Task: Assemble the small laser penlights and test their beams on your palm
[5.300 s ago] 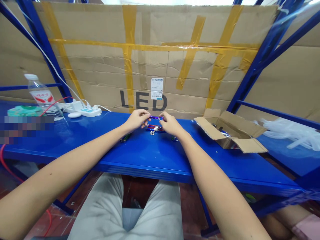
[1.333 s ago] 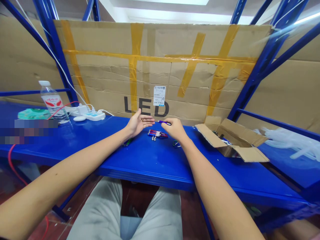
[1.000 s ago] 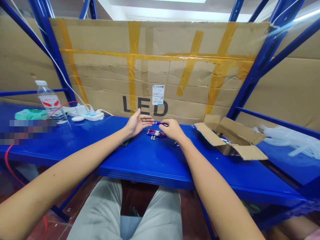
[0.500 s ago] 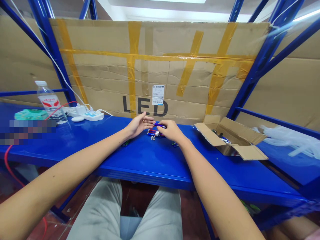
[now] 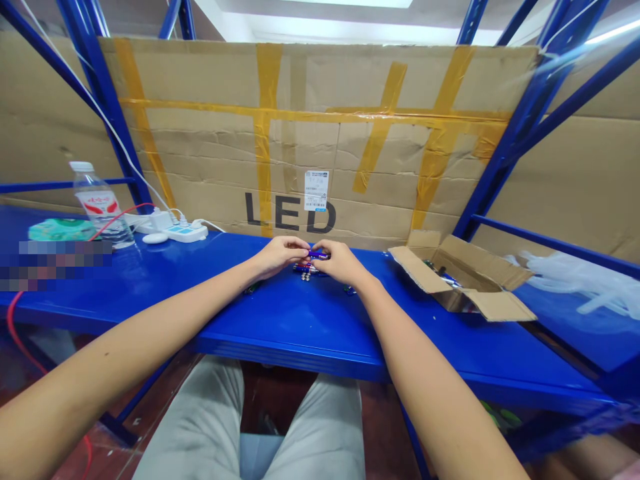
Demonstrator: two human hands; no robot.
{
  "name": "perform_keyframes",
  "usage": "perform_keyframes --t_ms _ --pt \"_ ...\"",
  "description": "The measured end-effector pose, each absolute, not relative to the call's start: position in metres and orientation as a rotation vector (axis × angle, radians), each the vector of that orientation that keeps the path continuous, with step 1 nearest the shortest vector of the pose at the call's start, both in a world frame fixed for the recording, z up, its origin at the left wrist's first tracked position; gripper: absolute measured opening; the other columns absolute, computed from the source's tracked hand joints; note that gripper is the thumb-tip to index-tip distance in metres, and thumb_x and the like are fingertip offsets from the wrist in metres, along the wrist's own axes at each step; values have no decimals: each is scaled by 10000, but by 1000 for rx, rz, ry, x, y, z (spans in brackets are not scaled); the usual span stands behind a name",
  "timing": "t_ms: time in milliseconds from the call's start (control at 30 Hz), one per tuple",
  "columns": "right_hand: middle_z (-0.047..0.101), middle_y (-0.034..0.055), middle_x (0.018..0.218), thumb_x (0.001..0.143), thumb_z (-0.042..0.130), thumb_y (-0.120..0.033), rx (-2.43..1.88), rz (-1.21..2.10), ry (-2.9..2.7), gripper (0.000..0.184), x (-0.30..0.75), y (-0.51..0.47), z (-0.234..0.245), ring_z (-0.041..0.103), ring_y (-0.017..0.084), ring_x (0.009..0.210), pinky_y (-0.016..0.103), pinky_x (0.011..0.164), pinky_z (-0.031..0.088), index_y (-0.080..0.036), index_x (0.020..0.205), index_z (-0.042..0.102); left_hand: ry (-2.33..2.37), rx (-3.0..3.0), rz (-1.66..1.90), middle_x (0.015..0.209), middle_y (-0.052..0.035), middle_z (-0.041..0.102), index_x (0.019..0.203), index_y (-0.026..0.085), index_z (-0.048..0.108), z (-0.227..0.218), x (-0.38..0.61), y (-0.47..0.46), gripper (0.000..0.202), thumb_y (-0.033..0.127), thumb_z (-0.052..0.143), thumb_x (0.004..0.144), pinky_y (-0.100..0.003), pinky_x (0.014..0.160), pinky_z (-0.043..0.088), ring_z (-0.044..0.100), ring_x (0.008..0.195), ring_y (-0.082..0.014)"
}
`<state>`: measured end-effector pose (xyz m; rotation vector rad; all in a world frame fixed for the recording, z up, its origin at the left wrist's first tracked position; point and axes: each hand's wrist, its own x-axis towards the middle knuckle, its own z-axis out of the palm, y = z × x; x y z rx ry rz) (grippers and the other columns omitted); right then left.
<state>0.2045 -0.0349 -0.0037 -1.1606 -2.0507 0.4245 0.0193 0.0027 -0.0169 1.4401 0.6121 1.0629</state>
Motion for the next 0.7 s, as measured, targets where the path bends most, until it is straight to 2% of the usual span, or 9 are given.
perform_keyframes --t_ms 167,400,567,700 --pt "647 50 936 675 650 -167 -1103 566 -2052 468 210 -30 -8 599 179 810 290 688 482 -175 1126 527 629 1459 1094 676 -58 685 807 64 660 -18 19 5 103 47 716 723 -315 749 516 654 650 -128" --pt "537 6 878 698 563 -161 -993 648 -1970 298 217 -18 -15 546 161 782 286 664 458 -225 950 417 674 1441 1125 660 -52 676 767 63 640 -15 19 4 51 18 663 758 -317 776 512 650 638 -117" --pt "515 -4 821 737 557 -195 -1038 569 -1956 217 219 -14 -15 507 158 744 306 671 442 -214 913 431 688 1420 1154 661 -53 675 768 58 633 -14 20 2 55 4 638 776 -322 779 519 658 648 -123" --pt "522 8 834 731 561 -177 -1067 497 -1963 206 219 -14 -14 512 170 786 319 706 439 -202 913 467 680 1414 1144 657 -52 677 761 64 630 -14 20 2 60 8 635 783 -327 788 522 661 652 -125"
